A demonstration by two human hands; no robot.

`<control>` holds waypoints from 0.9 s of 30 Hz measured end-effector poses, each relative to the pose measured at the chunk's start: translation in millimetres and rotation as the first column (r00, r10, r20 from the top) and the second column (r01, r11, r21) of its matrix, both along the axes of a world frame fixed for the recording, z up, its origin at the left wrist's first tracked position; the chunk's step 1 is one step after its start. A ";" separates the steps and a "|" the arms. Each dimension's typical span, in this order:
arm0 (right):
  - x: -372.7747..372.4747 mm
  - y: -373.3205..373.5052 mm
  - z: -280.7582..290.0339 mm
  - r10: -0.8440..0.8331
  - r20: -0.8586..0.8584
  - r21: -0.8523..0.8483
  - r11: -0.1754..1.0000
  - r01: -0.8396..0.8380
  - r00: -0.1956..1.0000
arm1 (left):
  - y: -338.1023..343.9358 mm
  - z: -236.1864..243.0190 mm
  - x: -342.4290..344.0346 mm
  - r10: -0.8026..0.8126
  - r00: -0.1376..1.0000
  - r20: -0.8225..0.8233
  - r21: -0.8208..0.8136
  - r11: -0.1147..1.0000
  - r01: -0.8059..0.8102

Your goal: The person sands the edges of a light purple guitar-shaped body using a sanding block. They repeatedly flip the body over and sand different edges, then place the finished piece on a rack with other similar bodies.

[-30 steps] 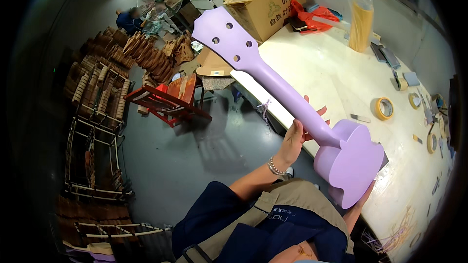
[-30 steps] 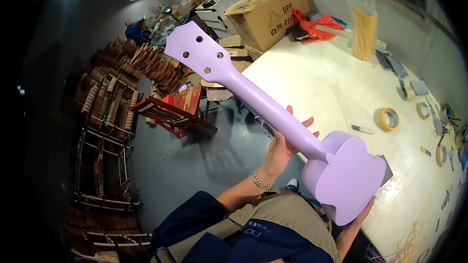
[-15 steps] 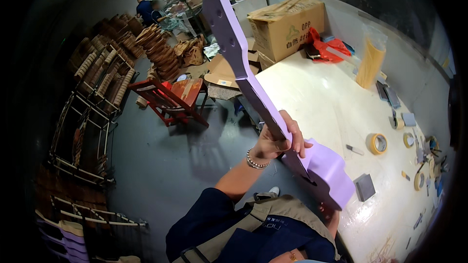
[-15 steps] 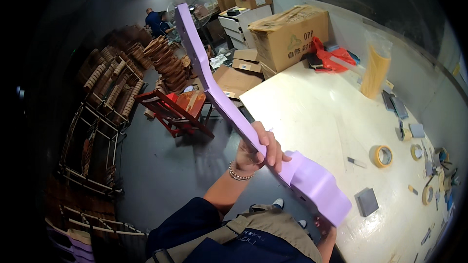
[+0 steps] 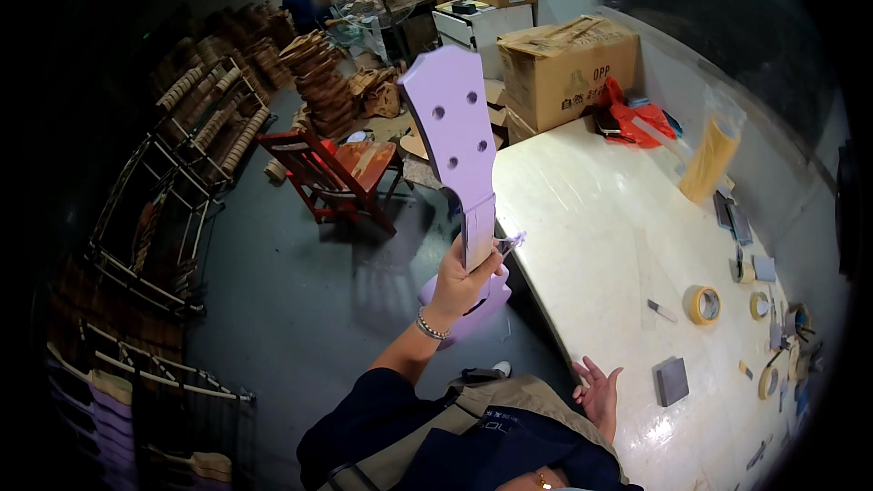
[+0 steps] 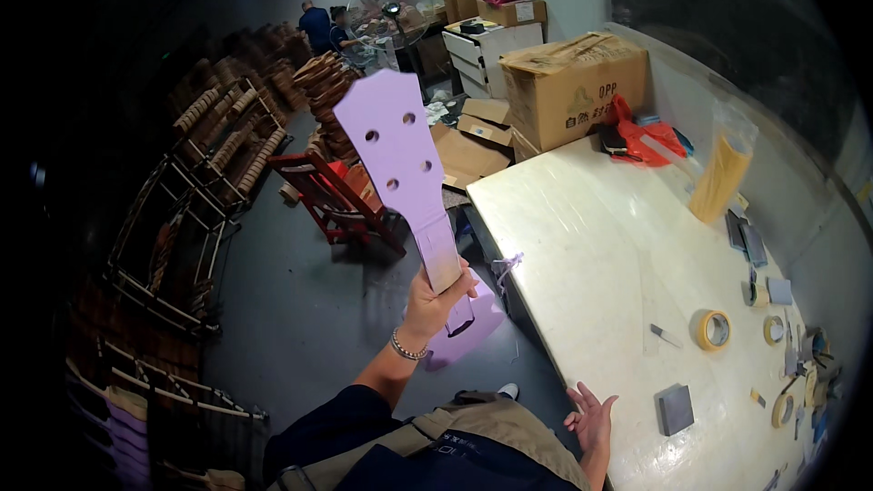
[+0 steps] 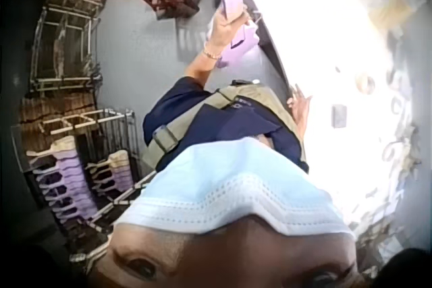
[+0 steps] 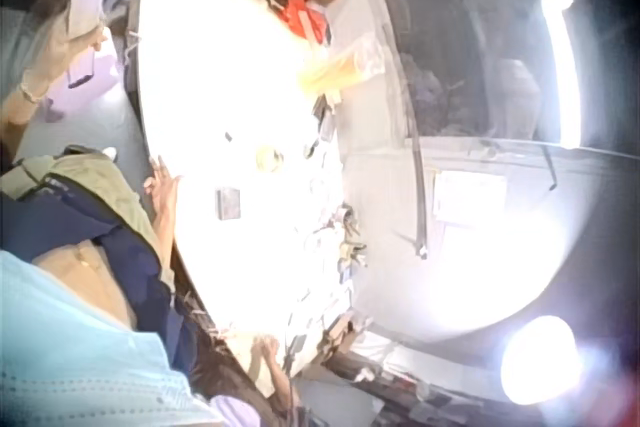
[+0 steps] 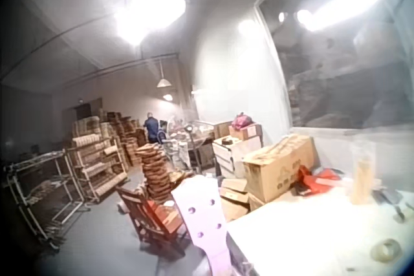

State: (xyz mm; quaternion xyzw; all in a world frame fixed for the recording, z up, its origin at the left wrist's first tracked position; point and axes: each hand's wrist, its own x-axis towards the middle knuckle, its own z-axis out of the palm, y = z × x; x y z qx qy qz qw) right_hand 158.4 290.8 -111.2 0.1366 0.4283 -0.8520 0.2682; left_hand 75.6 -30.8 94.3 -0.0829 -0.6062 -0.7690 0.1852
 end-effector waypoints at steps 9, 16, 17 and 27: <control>-9.6 -10.2 18.2 -0.016 -0.064 0.016 1.000 0.017 0.998 | -20.9 -88.9 6.2 0.198 0.980 -0.022 -0.465 0.866 -0.185; -35.9 -8.3 101.9 0.115 -0.532 0.483 0.855 0.188 0.839 | 6.5 8.1 -29.6 0.048 0.987 -0.150 -0.529 0.840 -0.122; -46.3 -10.2 126.5 0.222 -0.632 0.577 0.774 0.260 0.742 | 13.1 28.0 -40.8 -0.002 0.963 -0.269 -0.584 0.796 -0.161; -90.5 -60.8 275.7 0.415 -0.779 0.624 0.590 0.512 0.470 | 132.7 90.3 -87.4 -0.603 0.659 -0.450 -0.661 0.721 0.208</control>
